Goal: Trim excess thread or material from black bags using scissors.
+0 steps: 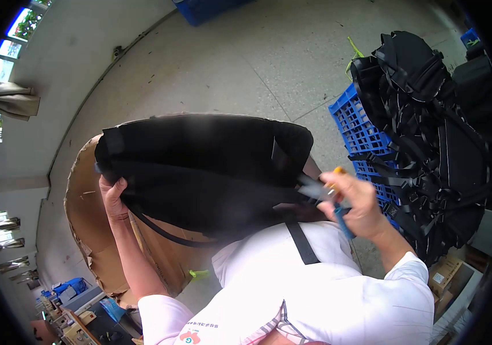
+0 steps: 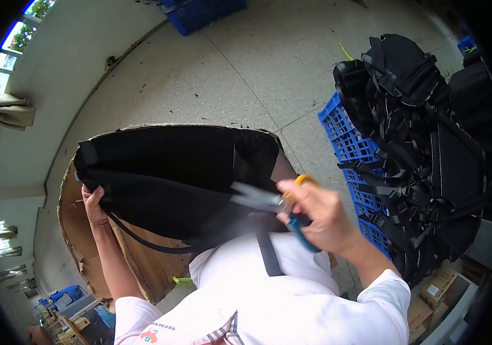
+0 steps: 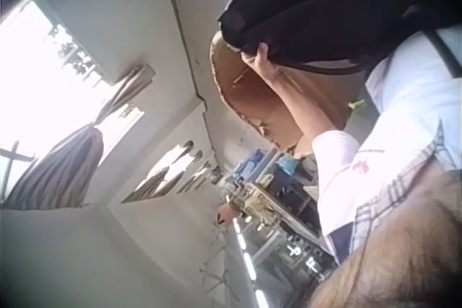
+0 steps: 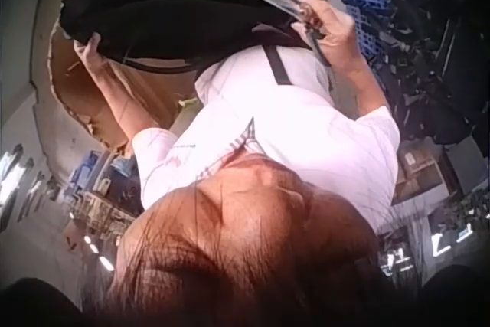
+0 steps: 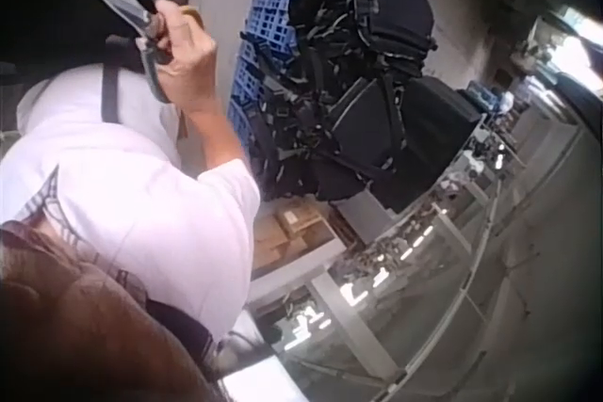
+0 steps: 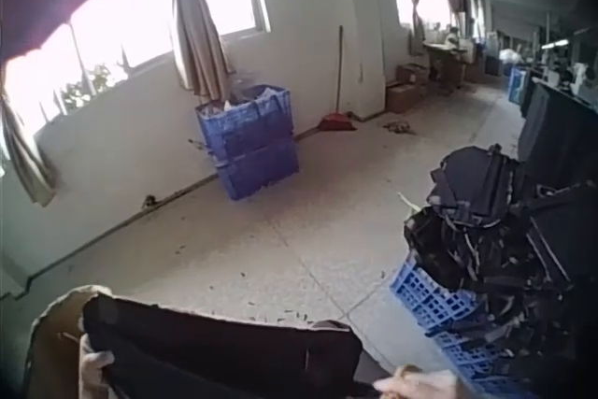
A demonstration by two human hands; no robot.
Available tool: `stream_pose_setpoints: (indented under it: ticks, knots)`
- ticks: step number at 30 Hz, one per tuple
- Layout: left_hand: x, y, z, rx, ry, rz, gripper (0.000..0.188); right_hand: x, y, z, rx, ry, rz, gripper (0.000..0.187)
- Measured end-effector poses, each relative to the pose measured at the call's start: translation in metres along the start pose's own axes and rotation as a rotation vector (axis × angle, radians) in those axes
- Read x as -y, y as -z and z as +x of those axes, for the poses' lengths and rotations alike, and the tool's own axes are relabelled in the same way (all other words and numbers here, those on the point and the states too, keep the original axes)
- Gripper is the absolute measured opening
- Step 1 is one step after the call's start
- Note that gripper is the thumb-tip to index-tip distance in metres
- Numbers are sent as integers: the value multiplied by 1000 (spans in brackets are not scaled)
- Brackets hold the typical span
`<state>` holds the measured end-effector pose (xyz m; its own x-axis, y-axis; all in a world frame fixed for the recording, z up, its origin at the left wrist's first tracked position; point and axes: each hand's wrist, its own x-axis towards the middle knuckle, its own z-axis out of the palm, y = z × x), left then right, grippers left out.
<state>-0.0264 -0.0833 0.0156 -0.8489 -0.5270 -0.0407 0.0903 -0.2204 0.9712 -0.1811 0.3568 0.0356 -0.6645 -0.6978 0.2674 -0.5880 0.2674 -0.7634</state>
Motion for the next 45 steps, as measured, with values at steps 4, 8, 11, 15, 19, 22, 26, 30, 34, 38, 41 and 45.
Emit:
stream_pose_setpoints:
  ticks: [4,8,11,15,19,22,26,30,34,38,41,45]
  knots:
    - [-11,-10,-6,24,-58,-8,55,-11,34,35,40,-171,-78,62]
    - [-13,-21,-2,42,-140,0,55,-25,32,75,153,58,-154,74]
    - [-13,-12,-9,79,-160,-3,51,-26,30,106,363,75,-114,74]
    - [-14,-6,-17,50,-201,27,46,-23,14,121,460,205,-113,78]
    - [-8,13,-23,19,-121,-21,58,-11,4,131,521,216,-95,78]
    - [-7,10,-28,-15,-141,-32,57,-6,-2,133,444,341,-159,67]
    - [-3,5,-29,-26,-199,-26,43,-3,-9,131,333,445,-224,53]
    - [4,18,-31,-29,-124,-89,55,11,-3,133,416,415,-223,49]
    - [4,6,-31,-14,-125,-121,56,20,-11,140,344,474,-201,48]
    - [9,14,-33,-24,-137,-138,57,27,-14,145,384,457,-250,47]
    - [13,20,-36,-36,-125,-164,58,26,-15,143,426,452,-281,48]
    - [15,18,-36,-28,-118,-182,58,34,-19,149,384,477,-253,48]
